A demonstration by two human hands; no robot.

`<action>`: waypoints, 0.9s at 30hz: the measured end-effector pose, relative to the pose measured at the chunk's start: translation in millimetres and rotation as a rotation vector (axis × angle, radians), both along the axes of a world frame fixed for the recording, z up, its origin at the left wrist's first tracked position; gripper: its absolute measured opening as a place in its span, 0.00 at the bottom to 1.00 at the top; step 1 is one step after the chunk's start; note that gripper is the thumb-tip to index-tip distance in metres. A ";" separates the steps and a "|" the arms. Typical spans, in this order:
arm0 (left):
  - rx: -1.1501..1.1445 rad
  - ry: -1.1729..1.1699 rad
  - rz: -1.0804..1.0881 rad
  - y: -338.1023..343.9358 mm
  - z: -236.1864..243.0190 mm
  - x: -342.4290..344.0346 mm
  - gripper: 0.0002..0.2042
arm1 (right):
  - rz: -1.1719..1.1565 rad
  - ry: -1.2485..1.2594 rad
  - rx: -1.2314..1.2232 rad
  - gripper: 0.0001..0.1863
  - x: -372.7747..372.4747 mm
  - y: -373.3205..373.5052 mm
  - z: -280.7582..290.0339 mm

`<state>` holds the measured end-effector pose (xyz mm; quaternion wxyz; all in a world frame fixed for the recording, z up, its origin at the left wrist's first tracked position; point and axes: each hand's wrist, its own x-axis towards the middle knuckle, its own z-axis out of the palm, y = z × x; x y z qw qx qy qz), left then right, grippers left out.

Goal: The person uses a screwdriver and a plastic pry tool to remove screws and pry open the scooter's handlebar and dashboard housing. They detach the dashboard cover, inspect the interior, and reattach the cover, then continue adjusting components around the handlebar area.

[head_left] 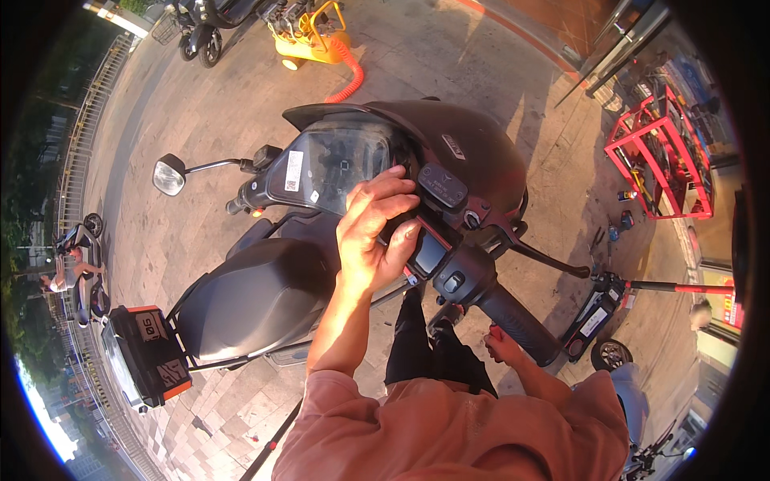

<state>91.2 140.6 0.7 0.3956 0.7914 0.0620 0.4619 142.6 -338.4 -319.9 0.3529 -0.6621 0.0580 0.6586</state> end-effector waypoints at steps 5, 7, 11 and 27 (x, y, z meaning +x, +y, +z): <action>-0.036 0.053 0.102 45.3 3.4 -11.2 0.11 | -0.040 -0.078 -0.104 0.12 4.2 39.9 38.0; 0.013 0.238 0.232 79.0 2.0 -16.6 0.12 | -0.045 -0.128 -0.087 0.12 7.4 66.3 54.5; 0.055 0.460 0.305 129.1 -5.0 -19.6 0.13 | -0.079 -0.229 -0.041 0.11 13.9 95.0 68.7; -0.291 0.529 0.308 169.7 -5.0 -31.7 0.13 | -0.312 -1.187 0.036 0.07 202.3 72.3 335.8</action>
